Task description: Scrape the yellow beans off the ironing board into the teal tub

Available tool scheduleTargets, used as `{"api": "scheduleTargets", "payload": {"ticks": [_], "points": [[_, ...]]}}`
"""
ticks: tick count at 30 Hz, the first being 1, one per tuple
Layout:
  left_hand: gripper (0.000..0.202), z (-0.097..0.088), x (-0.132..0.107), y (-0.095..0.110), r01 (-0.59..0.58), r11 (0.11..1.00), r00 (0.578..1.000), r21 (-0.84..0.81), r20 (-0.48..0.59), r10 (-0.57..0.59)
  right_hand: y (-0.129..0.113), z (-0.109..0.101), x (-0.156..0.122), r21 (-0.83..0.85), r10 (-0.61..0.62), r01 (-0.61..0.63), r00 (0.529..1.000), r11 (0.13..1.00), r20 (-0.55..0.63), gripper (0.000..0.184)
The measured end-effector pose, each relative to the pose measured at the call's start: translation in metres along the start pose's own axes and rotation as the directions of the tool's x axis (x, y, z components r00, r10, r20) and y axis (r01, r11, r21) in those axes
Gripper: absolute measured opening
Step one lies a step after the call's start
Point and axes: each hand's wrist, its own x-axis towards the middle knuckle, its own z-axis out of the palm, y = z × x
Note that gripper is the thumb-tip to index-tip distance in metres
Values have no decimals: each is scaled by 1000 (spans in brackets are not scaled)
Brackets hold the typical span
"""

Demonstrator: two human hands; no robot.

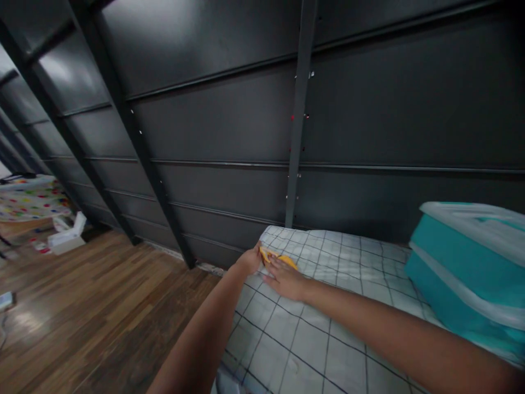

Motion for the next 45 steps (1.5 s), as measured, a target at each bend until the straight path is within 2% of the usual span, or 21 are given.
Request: {"api": "scheduleTargets", "payload": {"ticks": [5,10,13,15,17,19,20,22,25,27,30,33,36,38,40,41,45], "points": [[49,-10,-7,22,60,966,998,250,-22,-56,-52,16,-85,43,-139,136,988,990,69,81],[44,-27,-31,68,89,869,995,486,-90,-51,-88,24,-149,127,-216,200,968,971,126,79],[40,-40,-63,98,32,826,998,563,-69,9,-96,25,-165,102,-219,205,964,973,148,77],[38,-46,-98,113,-33,811,997,584,-33,64,-99,25,-169,76,-209,199,965,977,157,77],[39,-47,-142,118,-104,804,992,585,-1,129,-101,27,-172,70,-205,196,967,978,153,76],[42,-42,-188,114,-144,797,985,587,11,171,-103,30,-176,76,-217,208,966,975,140,75],[45,-38,-210,108,-170,792,978,586,2,208,-104,32,-179,78,-227,218,964,973,139,76],[50,-26,-245,91,-162,794,977,585,-18,212,-105,34,-186,74,-249,241,959,968,134,77],[50,-6,-275,61,-235,807,964,542,24,264,-106,37,-191,81,-275,268,956,960,99,76],[50,5,-283,42,-236,811,952,535,-38,302,-103,38,-191,87,-301,294,950,952,85,76],[49,15,-284,17,-236,805,918,543,-146,368,-93,36,-184,86,-334,327,940,941,75,79],[53,20,-281,-1,-258,798,877,544,-216,430,-70,29,-173,51,-277,275,960,960,32,80],[57,23,-281,-10,-270,810,849,521,-269,456,-37,17,-163,-25,-122,121,992,992,-14,79],[59,25,-283,-9,-266,825,848,498,-286,446,-11,8,-157,-74,36,-41,997,996,-67,79],[59,26,-285,-6,-255,842,855,476,-295,426,16,0,-150,-97,242,-256,961,962,-136,78],[59,27,-286,-5,-248,849,860,468,-297,415,30,-4,-146,-96,346,-365,922,926,-172,77],[56,29,-289,-1,-206,872,885,443,-295,359,79,-19,-123,-68,561,-596,783,800,-268,78]]}}
